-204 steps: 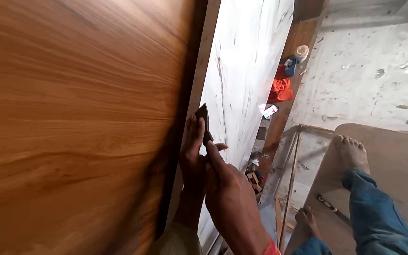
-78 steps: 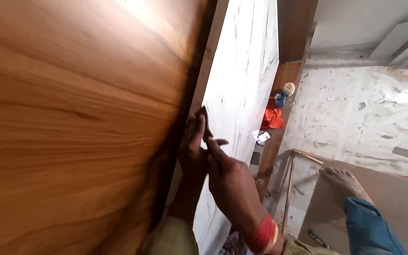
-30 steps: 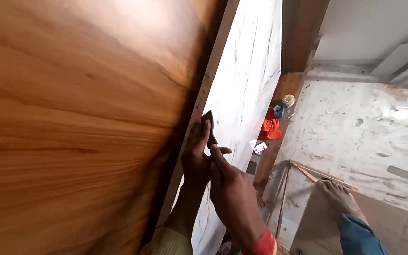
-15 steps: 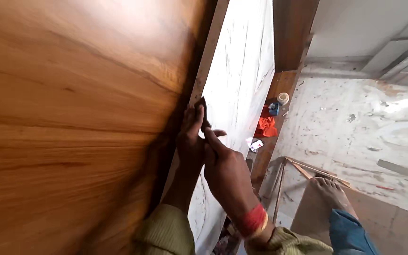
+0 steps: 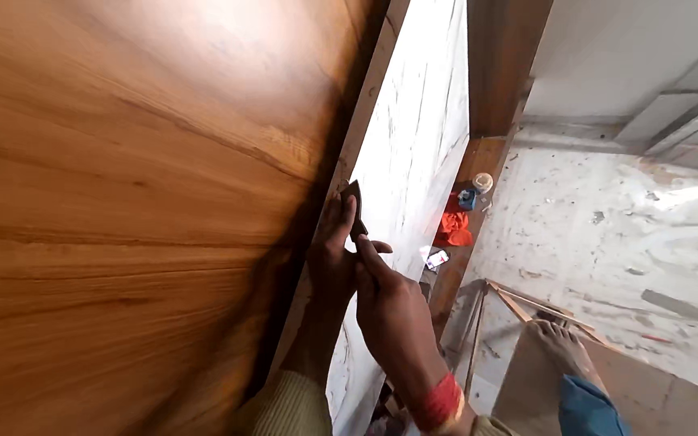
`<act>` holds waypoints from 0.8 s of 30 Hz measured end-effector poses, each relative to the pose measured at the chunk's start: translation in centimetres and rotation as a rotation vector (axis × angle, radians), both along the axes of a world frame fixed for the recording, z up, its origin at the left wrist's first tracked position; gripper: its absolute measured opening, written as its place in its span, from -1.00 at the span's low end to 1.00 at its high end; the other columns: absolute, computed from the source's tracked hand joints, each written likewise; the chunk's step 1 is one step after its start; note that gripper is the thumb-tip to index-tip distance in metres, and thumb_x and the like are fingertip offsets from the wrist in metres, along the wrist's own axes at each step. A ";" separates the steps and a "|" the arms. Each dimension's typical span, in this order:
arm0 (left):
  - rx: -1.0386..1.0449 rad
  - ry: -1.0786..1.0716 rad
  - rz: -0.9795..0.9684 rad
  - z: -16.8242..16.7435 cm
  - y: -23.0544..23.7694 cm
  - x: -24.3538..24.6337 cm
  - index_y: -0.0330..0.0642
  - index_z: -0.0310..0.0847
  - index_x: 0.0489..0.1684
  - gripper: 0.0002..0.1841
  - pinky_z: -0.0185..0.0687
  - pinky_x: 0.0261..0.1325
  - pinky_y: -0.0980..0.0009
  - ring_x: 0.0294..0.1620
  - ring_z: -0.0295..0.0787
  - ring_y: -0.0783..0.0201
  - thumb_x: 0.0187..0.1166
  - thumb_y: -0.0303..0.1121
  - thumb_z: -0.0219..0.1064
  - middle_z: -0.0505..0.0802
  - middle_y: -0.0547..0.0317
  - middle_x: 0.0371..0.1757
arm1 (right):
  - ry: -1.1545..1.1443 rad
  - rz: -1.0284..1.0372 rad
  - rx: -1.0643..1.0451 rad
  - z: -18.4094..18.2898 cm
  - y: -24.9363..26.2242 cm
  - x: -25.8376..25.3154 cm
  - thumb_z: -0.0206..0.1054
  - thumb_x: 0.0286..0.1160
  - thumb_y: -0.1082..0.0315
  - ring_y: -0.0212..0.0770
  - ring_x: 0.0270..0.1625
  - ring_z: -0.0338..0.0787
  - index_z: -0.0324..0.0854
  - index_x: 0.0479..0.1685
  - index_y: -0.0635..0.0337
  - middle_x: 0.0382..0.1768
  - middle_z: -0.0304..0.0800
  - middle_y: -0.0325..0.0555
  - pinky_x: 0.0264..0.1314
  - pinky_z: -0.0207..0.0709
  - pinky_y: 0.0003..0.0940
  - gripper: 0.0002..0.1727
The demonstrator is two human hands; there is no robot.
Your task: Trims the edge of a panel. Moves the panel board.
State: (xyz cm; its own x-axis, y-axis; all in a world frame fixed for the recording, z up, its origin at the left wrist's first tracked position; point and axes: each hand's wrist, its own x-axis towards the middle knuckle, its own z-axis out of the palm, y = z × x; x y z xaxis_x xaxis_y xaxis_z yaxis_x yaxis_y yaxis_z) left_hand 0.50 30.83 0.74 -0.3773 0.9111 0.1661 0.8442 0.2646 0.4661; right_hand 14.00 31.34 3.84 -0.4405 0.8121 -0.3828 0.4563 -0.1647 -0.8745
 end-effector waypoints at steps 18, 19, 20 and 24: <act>0.052 0.089 0.042 -0.7 1.3 1.1 -0.13 0.58 0.59 -0.37 0.35 0.75 0.24 0.73 0.41 0.16 0.41 -0.30 0.46 0.61 0.00 0.64 | 0.013 0.090 0.036 -0.9 2.4 1.6 0.06 0.80 0.04 -0.15 -0.52 0.72 0.42 0.70 -0.51 -0.50 0.74 -0.20 -0.52 0.58 -0.09 -0.49; 0.057 0.078 0.051 -0.7 1.4 1.3 -0.10 0.57 0.60 -0.37 0.37 0.73 0.23 0.73 0.41 0.17 0.42 -0.29 0.44 0.61 0.01 0.64 | 0.020 0.085 0.044 -0.8 2.5 1.7 0.06 0.80 0.04 -0.16 -0.52 0.72 0.42 0.71 -0.51 -0.50 0.73 -0.21 -0.53 0.59 -0.10 -0.49; 0.058 0.080 0.061 -0.5 1.7 1.3 -0.08 0.57 0.61 -0.38 0.38 0.73 0.23 0.74 0.41 0.18 0.43 -0.27 0.41 0.60 0.02 0.65 | 0.030 0.075 0.062 -0.7 2.8 1.6 0.07 0.79 0.06 -0.16 -0.52 0.73 0.44 0.70 -0.48 -0.51 0.74 -0.20 -0.53 0.60 -0.10 -0.49; 0.045 0.081 0.074 -0.6 1.7 1.5 -0.07 0.57 0.61 -0.37 0.39 0.72 0.23 0.73 0.41 0.17 0.43 -0.26 0.46 0.59 -0.01 0.66 | 0.017 0.099 0.026 -0.6 3.1 1.9 0.08 0.79 0.06 -0.15 -0.50 0.74 0.44 0.70 -0.48 -0.50 0.75 -0.19 -0.50 0.61 -0.09 -0.49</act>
